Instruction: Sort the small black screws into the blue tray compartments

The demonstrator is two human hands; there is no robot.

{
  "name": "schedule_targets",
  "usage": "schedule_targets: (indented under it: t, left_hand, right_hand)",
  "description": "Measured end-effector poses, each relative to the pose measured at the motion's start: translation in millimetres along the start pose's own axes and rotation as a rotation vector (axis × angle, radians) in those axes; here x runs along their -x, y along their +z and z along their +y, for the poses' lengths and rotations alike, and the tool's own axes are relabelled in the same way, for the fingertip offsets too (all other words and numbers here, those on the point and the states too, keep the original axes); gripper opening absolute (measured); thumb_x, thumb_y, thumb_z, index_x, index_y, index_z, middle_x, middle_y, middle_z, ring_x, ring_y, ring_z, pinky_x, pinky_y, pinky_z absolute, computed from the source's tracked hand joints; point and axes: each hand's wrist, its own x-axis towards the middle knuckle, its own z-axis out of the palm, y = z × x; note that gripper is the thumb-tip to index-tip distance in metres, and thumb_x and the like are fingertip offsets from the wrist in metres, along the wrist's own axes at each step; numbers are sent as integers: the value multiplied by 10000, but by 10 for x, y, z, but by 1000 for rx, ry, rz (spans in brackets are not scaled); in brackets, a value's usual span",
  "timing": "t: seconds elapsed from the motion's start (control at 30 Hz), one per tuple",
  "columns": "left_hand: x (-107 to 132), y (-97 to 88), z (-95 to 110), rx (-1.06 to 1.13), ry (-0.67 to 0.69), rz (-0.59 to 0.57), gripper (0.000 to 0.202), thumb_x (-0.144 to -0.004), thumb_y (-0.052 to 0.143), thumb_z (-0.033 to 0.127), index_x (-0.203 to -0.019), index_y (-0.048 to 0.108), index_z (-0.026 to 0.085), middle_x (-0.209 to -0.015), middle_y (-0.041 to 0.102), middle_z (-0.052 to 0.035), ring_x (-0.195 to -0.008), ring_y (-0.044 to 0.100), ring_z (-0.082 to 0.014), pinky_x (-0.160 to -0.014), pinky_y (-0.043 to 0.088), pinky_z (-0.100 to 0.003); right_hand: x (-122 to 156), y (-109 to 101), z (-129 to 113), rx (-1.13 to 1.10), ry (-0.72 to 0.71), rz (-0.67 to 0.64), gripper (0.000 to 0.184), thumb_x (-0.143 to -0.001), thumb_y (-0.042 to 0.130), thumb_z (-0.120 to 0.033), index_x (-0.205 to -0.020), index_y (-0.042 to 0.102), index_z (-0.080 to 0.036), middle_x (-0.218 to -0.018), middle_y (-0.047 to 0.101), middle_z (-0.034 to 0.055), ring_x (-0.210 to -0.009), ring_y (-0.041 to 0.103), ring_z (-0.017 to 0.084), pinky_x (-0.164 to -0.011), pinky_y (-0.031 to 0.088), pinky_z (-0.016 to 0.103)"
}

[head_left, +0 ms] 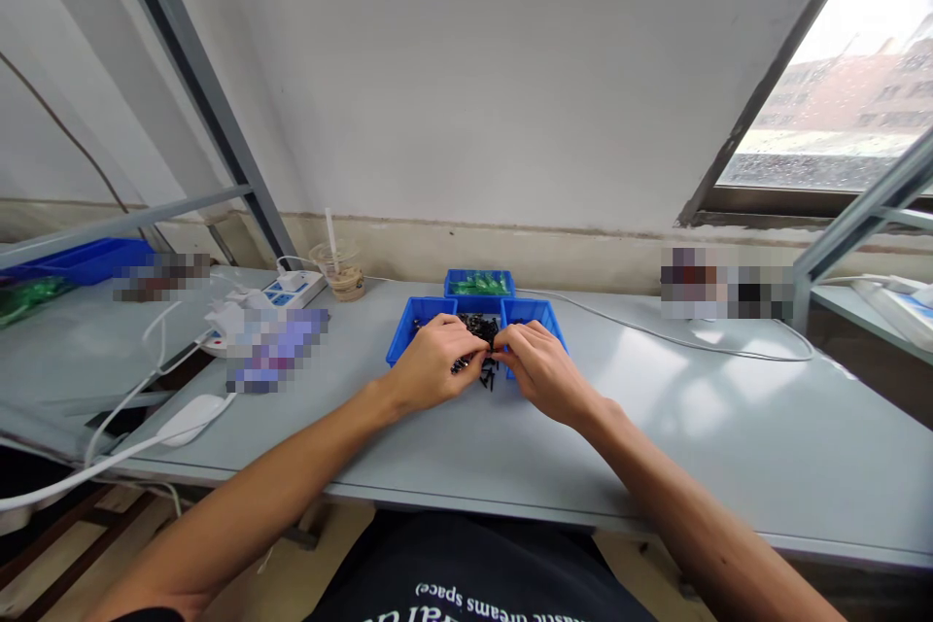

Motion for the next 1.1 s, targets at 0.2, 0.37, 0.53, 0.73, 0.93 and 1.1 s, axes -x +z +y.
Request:
schedule_targets:
  t: [0.2, 0.37, 0.53, 0.73, 0.93, 1.1]
  left_hand:
    - [-1, -6, 18, -5, -6, 0, 168, -983, 540, 215, -971, 705, 180, -855, 743, -25, -784, 647, -158, -923, 468, -380]
    - [2, -4, -2, -15, -1, 3, 170, -984, 531, 209, -961, 699, 194, -866, 749, -20, -797, 655, -163, -922, 458, -382]
    - [-12, -33, 30, -8, 17, -31, 188, -1000, 522, 234, -933, 693, 193, -801, 714, -11, -772, 636, -155, -919, 453, -364]
    - [-16, -49, 48, 1, 7, -31, 170, -990, 540, 226, -913, 688, 195, -810, 718, -5, -770, 633, -152, -927, 443, -363]
    - [-13, -38, 29, 6, 10, -32, 205, -1004, 518, 242, -900, 689, 198, -824, 723, -15, -782, 638, -156, -929, 446, -365]
    - [-13, -32, 35, -13, 13, -35, 172, -992, 543, 240, -917, 692, 199, -781, 704, -4, -763, 632, -153, -931, 446, -361]
  right_hand:
    - [1, -36, 1, 20, 18, -32, 264, -1091, 434, -312, -887, 563, -205, -829, 658, 35, -744, 559, 172, -766, 352, 321]
    - [7, -39, 5, -12, 12, -4, 157, -1072, 494, -299, -983, 575, -197, -877, 682, 39, -753, 567, 167, -775, 359, 319]
    - [5, -17, 8, 22, -12, -37, 268, -1098, 406, -279, -890, 555, -200, -818, 657, 33, -724, 548, 164, -764, 346, 320]
    - [13, -44, -7, -21, 4, -22, 169, -1067, 509, -323, -969, 556, -194, -851, 665, 27, -740, 556, 161, -779, 365, 317]
    - [1, -39, -12, 12, -17, -10, 217, -1090, 424, -264, -921, 546, -203, -857, 660, 39, -735, 533, 168, -753, 359, 319]
    - [6, -45, -1, 21, -10, -43, 247, -1088, 442, -308, -907, 572, -201, -840, 658, 35, -748, 546, 170, -760, 357, 327]
